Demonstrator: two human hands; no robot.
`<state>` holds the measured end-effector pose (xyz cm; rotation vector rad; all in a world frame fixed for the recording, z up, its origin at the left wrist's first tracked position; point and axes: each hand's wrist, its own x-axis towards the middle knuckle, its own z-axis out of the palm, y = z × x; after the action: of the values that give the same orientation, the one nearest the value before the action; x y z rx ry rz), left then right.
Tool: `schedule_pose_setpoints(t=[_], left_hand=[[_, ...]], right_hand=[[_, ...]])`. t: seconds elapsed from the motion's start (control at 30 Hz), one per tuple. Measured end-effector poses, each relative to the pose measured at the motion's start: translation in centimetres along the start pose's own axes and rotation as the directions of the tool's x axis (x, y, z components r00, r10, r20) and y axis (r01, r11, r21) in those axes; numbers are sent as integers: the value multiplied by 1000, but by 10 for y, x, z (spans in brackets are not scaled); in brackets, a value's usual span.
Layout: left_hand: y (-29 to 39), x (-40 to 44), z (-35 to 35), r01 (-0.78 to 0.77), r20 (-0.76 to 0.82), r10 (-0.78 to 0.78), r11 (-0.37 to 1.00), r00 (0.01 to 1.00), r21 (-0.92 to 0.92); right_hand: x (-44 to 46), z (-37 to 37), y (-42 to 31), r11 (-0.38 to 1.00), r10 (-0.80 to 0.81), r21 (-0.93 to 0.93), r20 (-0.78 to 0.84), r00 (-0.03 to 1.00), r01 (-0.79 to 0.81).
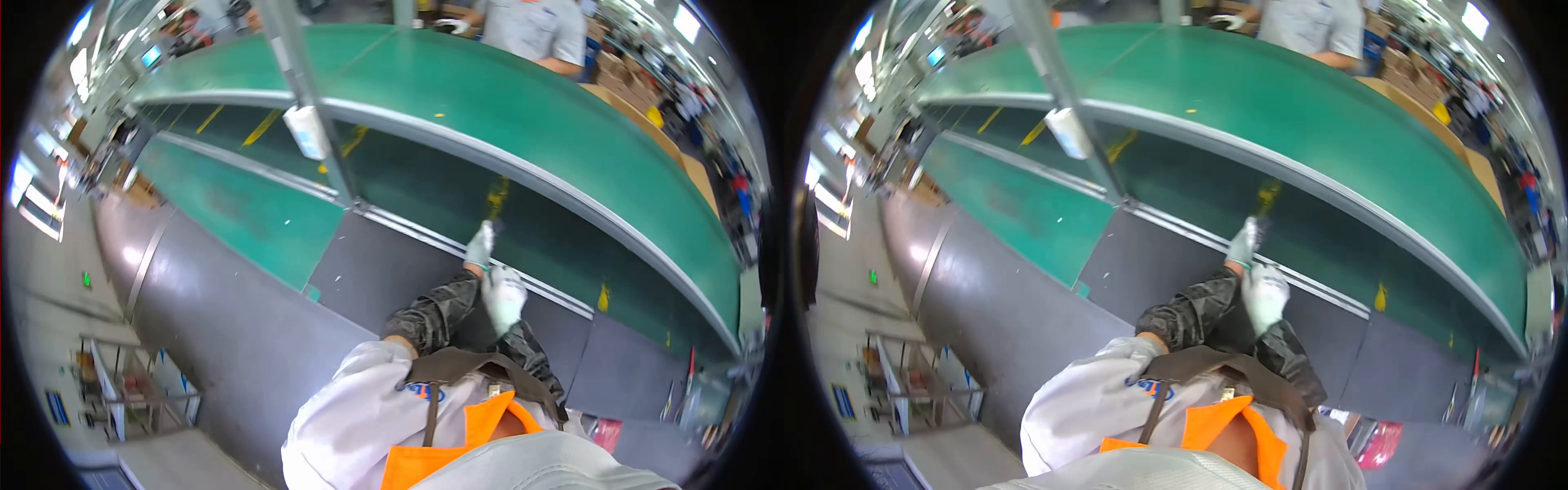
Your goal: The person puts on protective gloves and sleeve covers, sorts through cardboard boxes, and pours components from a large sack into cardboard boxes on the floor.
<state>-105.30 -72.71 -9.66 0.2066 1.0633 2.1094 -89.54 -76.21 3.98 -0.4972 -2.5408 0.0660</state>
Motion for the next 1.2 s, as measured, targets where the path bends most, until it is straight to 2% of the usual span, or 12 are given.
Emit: schedule_pose_setpoints(t=[0.1, 0.27, 0.37, 0.5, 0.57, 0.63, 0.7, 0.77, 0.9, 1.0, 1.13, 1.2], left_hand=[[1, -11, 13, -140, 89, 149, 985, 985, -96], [3, -6, 2, -82, 69, 98, 975, 993, -207], [19, -31, 18, -353, 21, 354, 935, 935, -30], [48, -49, 27, -376, -252, 399, 917, 882, 133], [51, -42, 7, -289, -190, 254, 938, 948, -190], [33, -16, -25, -302, 95, 421, 773, 902, -558], [70, -32, 3, -328, -58, 356, 768, 932, -551], [94, -36, 21, -378, -108, 380, 765, 919, -521], [101, -29, 29, -274, -128, 243, 815, 962, -510], [108, -27, 23, -330, -130, 315, 747, 940, -577], [127, -53, 26, -290, -38, 319, 796, 947, -531], [132, -68, 33, -296, -96, 282, 867, 955, -400]], right_hand=[[0, 4, 12, 993, 51, -104, -9, 999, -52], [-4, -2, 8, 992, -81, 103, 141, 987, 67], [-4, -8, 2, 974, -172, 174, 162, 972, 144], [-4, -10, -12, 947, -243, 255, 180, 953, 194], [6, -9, -17, 906, -314, 302, 13, 949, 296], [15, -15, -23, 908, -316, 279, -35, 948, 313], [23, -13, -22, 953, -205, 249, 108, 973, 173], [35, -9, -16, 974, -161, 134, -145, 976, 181], [54, -26, -15, 965, -80, 250, -24, 997, 83], [46, -34, -26, 945, -256, 248, 151, 955, 214], [36, -50, -44, 860, -439, 374, 199, 876, 346], [29, -41, -47, 831, -464, 397, 110, 879, 390]])
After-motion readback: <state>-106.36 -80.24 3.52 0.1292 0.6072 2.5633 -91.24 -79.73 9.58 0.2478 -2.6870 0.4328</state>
